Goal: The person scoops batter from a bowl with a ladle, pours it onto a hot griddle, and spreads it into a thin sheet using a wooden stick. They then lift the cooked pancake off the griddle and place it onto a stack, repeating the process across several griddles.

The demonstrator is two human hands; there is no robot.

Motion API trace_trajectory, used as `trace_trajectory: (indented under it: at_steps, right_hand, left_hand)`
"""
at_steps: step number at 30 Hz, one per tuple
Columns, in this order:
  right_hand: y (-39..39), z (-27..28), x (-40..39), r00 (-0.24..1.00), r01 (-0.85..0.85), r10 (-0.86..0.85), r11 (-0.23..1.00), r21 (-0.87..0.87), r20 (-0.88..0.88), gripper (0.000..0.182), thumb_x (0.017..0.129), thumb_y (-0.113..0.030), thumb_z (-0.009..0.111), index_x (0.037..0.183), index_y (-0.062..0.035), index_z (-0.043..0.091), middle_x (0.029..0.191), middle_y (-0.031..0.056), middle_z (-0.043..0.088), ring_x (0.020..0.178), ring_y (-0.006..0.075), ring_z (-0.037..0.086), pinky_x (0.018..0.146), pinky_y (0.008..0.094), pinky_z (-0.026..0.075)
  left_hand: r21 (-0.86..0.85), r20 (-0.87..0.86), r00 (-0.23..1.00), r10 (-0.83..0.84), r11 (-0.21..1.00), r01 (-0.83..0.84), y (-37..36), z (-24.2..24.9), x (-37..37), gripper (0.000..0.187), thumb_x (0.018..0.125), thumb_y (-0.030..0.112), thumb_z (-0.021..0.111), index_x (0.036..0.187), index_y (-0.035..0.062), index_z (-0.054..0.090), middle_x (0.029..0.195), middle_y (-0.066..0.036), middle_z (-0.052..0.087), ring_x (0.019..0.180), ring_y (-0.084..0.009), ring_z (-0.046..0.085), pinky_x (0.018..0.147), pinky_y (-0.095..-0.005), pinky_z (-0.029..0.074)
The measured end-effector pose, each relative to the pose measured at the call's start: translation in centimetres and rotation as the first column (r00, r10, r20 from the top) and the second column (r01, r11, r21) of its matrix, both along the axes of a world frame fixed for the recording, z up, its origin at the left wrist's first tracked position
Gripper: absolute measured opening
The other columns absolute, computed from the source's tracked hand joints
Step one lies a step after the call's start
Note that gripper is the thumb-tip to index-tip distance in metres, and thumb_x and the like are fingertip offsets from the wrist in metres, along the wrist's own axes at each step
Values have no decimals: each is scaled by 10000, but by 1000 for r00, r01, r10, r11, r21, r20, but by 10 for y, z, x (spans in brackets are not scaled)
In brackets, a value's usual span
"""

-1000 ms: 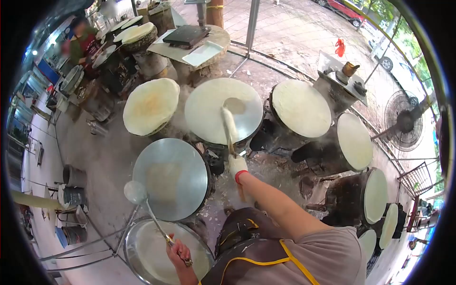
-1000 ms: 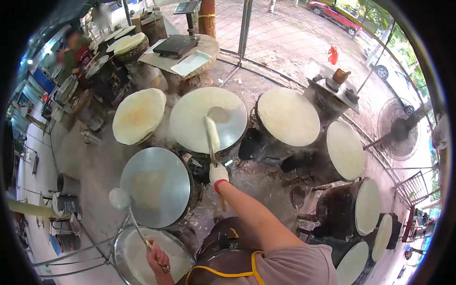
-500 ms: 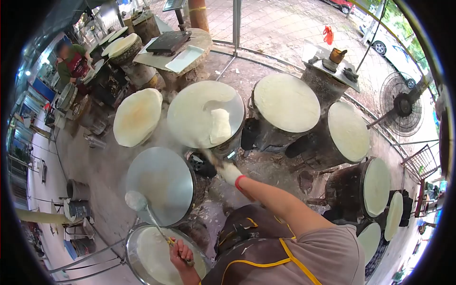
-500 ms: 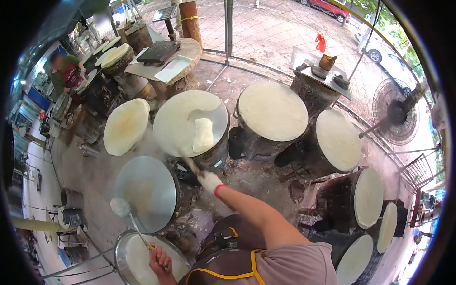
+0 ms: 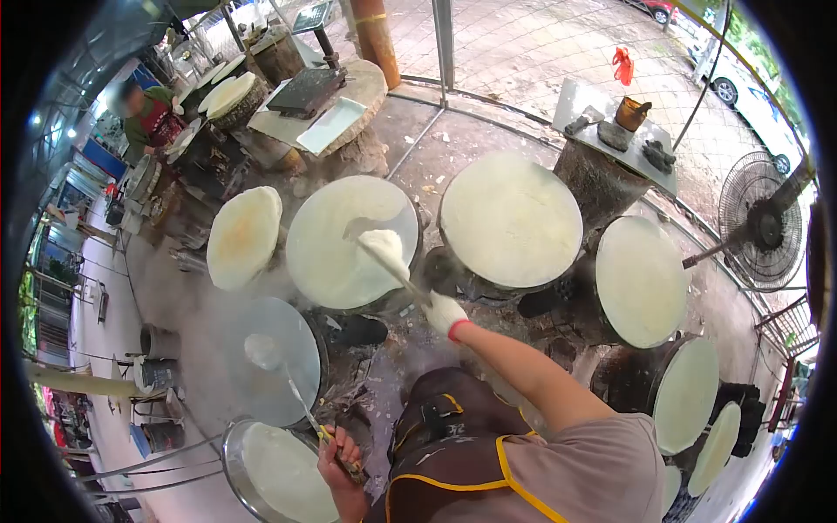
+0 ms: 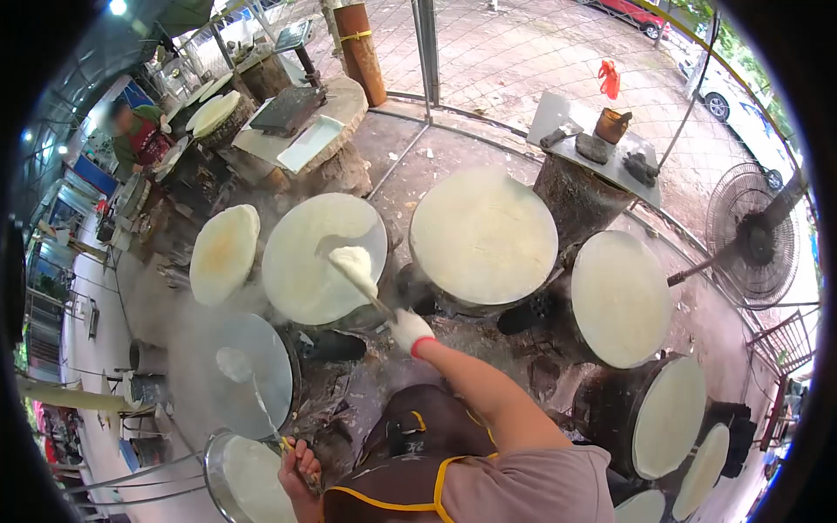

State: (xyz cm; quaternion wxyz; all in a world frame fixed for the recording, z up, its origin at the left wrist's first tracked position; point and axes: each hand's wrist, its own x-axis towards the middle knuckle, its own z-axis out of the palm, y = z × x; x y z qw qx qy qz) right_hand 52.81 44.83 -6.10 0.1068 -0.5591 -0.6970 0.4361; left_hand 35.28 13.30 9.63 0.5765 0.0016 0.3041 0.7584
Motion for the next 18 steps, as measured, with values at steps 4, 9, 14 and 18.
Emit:
trace_trajectory:
  at_steps: [4, 9, 14, 18]
  right_hand:
    - [47, 26, -18, 995, -81, 86, 992, 94, -47, 339, 881, -314, 453, 985, -14, 572, 986, 239, 604, 891, 387, 595, 784, 476, 461]
    - [-15, 13, 33, 919, -392, 391, 920, -15, -59, 353, 874, -324, 467, 986, -2, 559, 970, 225, 615, 893, 389, 594, 803, 463, 458]
    - [54, 15, 17, 998, 31, -36, 995, 94, 50, 317, 877, -322, 475, 1049, -64, 541, 874, 227, 624, 840, 398, 595, 724, 490, 463]
    - [114, 32, -30, 987, 159, -151, 973, 169, -57, 356, 884, -320, 427, 1162, -121, 523, 948, 239, 613, 891, 392, 589, 770, 477, 452]
  left_hand:
    - [-94, -54, 998, 28, 995, -33, 19, 16, 24, 215, 878, 93, 512, 1073, 57, 429, 811, -43, 398, 587, -108, 374, 477, -219, 367]
    - [-115, -61, 998, 34, 993, -41, 28, 17, 24, 211, 864, 89, 519, 1057, 55, 443, 837, -48, 417, 595, -106, 373, 468, -212, 360]
    - [-131, 3, 998, 67, 989, -66, 25, 11, 13, 190, 869, 71, 488, 1055, 48, 457, 834, -51, 417, 595, -116, 377, 461, -212, 358]
    - [-96, 94, 994, 56, 994, -47, 20, 7, -8, 200, 861, 54, 470, 1059, 30, 447, 834, -71, 419, 593, -128, 386, 450, -221, 365]
